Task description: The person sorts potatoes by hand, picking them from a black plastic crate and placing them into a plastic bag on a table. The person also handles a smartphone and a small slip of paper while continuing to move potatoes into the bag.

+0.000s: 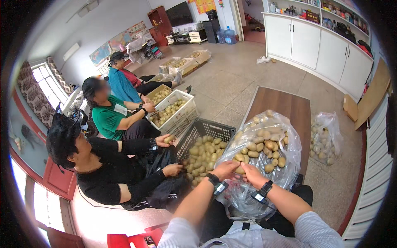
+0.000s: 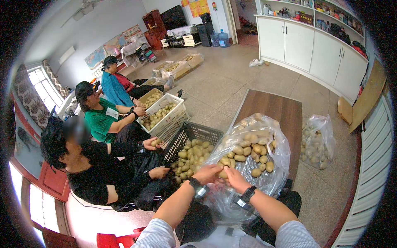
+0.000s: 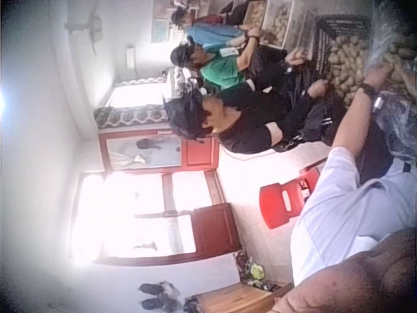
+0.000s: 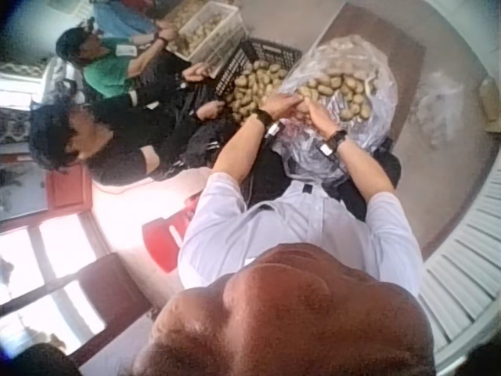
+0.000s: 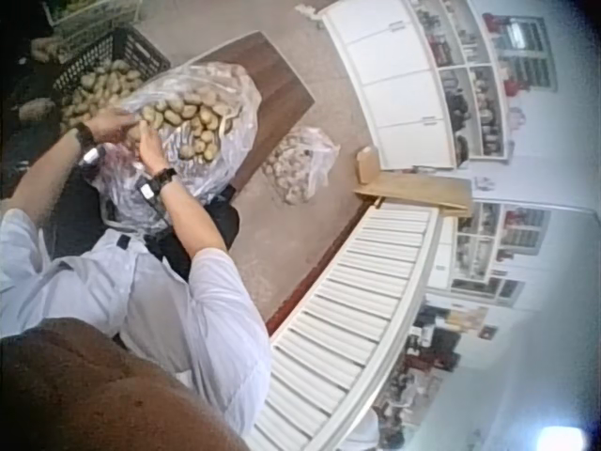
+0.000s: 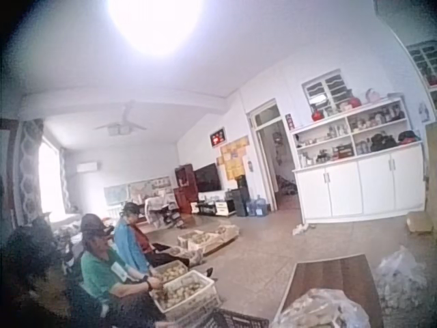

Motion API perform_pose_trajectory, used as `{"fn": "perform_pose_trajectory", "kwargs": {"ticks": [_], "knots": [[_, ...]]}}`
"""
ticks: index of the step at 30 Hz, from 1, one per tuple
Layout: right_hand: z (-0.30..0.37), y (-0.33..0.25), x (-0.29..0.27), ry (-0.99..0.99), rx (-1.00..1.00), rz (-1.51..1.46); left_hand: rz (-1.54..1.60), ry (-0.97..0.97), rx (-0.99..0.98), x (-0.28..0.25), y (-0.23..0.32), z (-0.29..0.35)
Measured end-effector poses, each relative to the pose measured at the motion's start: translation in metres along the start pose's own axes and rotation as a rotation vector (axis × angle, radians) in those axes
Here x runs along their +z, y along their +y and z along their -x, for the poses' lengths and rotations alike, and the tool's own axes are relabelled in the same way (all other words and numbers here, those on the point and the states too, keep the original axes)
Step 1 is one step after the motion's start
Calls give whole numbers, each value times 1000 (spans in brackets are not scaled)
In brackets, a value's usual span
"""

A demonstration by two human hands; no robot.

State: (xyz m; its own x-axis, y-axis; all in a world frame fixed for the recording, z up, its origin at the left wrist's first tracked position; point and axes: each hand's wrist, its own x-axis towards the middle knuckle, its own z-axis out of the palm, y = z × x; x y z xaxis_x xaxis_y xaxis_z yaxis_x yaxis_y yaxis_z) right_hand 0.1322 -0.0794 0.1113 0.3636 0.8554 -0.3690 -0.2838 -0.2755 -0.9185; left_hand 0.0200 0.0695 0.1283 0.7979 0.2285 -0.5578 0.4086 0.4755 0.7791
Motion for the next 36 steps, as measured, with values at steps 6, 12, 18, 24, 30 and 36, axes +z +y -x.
{"fn": "perform_pose_trajectory", "kwargs": {"ticks": [6, 12, 18, 24, 30, 36], "knots": [[-14, 6, -4, 144, -282, 205, 36, -21, 75, -7, -5, -12], [-13, 18, -54, 457, -513, 930, 218, 179, 202, -19, -5, -14], [15, 28, -74, 624, -432, 1313, -484, 353, 775, -77, -34, -26], [10, 56, -103, 553, -441, 1441, -514, 519, 706, -117, -42, -41], [13, 60, -103, 567, -486, 1479, 526, 558, 403, -125, -45, -40], [10, 69, -92, 511, -303, 1500, -689, 805, 659, -167, -68, -40]]}}
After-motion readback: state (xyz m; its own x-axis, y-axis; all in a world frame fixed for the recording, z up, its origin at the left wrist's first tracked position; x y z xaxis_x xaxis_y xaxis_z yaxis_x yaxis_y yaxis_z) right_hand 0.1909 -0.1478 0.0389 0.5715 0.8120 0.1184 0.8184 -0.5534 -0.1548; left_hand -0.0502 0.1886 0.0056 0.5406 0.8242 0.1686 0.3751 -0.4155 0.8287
